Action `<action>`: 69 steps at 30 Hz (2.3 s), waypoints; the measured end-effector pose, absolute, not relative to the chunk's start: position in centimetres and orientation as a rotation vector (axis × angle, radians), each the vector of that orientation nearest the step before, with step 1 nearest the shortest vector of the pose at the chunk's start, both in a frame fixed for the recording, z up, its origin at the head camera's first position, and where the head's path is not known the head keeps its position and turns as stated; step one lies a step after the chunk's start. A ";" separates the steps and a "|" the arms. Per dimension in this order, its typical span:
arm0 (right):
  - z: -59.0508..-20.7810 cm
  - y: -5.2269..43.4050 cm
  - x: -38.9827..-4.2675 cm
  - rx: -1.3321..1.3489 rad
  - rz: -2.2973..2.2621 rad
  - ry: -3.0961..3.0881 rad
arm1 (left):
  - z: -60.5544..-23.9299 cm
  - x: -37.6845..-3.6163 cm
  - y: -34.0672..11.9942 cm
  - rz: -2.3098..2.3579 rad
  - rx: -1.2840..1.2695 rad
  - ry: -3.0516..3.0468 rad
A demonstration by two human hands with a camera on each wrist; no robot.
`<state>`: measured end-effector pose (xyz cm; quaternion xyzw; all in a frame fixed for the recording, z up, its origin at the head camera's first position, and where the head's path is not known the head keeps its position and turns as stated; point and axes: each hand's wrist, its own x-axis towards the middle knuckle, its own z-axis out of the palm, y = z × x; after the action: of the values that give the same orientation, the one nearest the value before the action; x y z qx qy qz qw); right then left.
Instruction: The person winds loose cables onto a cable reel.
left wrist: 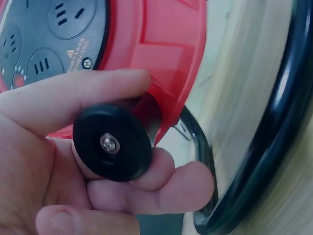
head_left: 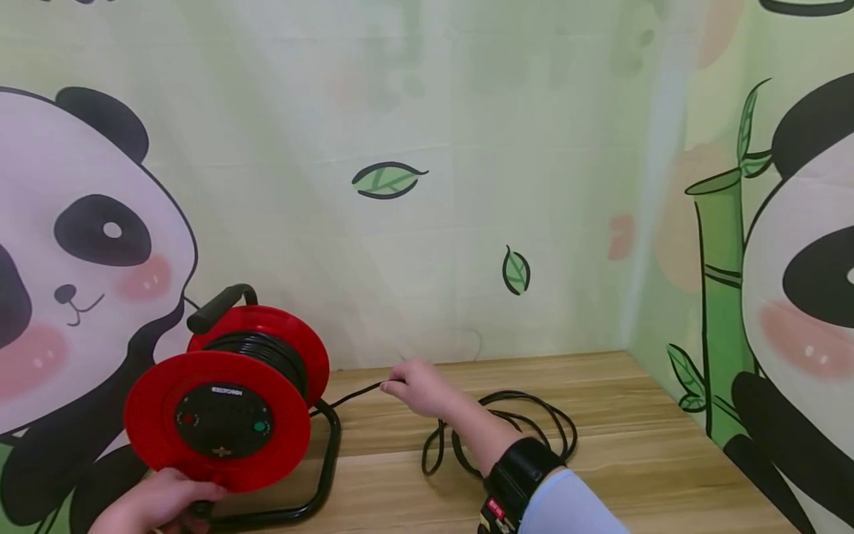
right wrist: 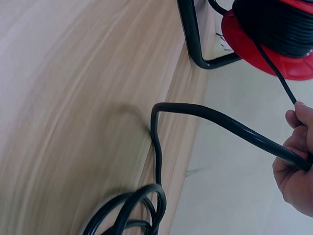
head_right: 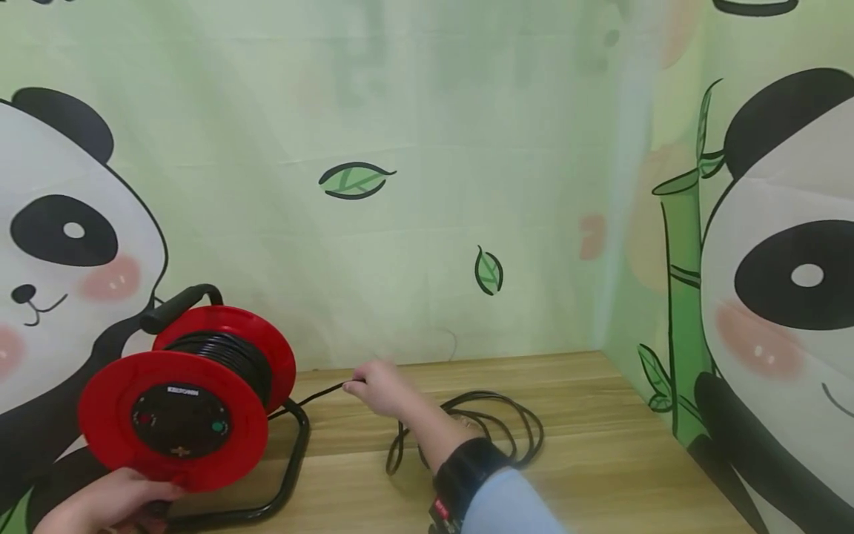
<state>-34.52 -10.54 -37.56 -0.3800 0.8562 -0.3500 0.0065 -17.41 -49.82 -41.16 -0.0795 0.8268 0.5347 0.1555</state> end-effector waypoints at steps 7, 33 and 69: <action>-37.7 -12.1 -33.9 -1.205 -1.029 2.707 | -40.8 -16.9 -50.9 1.549 -0.233 2.353; -38.1 -16.8 -31.9 -1.212 -0.928 2.728 | -38.6 -15.4 -52.5 1.251 -0.606 2.674; -38.0 -3.3 -34.4 -0.884 -1.211 2.382 | -39.3 -15.9 -52.7 1.088 -0.596 2.766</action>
<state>-34.40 -3.34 -38.00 -0.3099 0.8351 -0.4244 0.1627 -15.88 -52.66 -39.32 -0.1962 0.9111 0.3584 0.0552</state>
